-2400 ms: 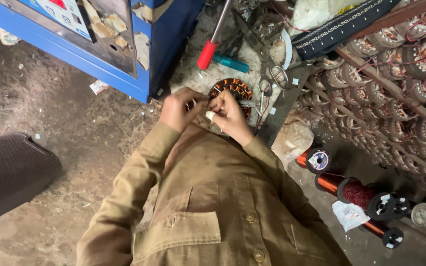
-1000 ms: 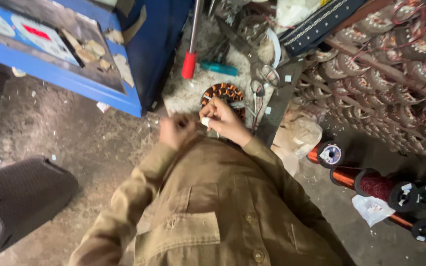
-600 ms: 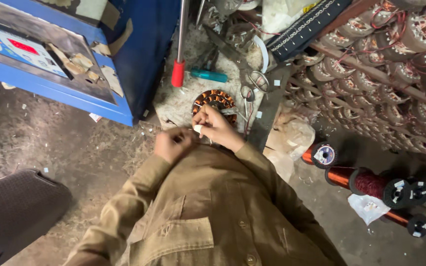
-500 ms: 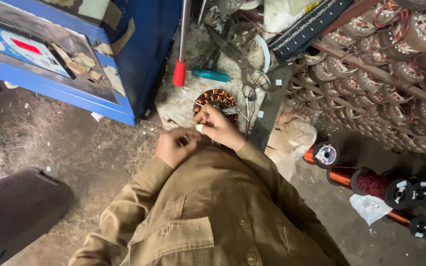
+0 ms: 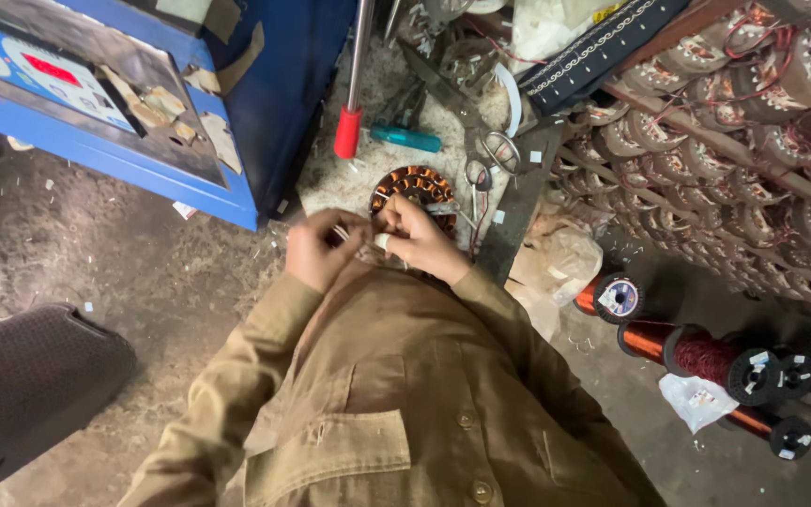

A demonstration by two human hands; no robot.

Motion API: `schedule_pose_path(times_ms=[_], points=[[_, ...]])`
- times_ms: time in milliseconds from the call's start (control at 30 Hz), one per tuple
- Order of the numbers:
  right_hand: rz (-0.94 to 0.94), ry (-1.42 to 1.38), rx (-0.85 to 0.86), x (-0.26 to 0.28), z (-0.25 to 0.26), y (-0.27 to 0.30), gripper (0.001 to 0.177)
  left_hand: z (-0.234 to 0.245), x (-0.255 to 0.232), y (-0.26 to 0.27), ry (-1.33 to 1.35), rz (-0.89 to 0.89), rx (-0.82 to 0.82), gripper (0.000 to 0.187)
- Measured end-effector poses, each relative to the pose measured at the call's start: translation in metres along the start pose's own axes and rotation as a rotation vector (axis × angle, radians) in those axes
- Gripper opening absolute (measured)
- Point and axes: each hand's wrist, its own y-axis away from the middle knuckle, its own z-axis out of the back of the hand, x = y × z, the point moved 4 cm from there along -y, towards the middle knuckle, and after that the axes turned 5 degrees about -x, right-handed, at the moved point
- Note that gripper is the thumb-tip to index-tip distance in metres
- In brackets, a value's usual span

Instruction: The person works on a circular copper-wound electrical component, likely a stator, using pliers and a small white tool. They repeatedly strip wire insulation, cut wires, and manipulate the component's terminals on a workbench.

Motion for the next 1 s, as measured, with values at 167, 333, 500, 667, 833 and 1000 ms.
schedule_pose_path(times_ms=[167,333,500,667,833,1000], points=[[-0.012,-0.062,0.04,-0.003,0.001,-0.001,0.029,-0.008,0.009,0.01,-0.082,0.211,0.1,0.017],[0.116,-0.04,0.057,-0.004,0.001,-0.001,0.029,0.001,-0.001,0.002,-0.029,0.048,0.05,0.015],[-0.003,-0.047,0.058,-0.006,0.001,0.0,0.028,-0.001,-0.005,0.006,-0.151,0.216,0.084,0.017],[0.075,0.005,0.045,0.002,0.001,-0.002,0.03,-0.002,-0.014,0.01,-0.078,-0.036,0.081,0.016],[-0.014,-0.028,0.059,-0.003,0.001,-0.001,0.027,-0.001,-0.012,0.009,-0.137,-0.007,0.009,0.017],[0.138,-0.04,0.088,0.002,0.002,-0.002,0.029,-0.004,-0.016,0.012,-0.102,0.053,0.074,0.015]])
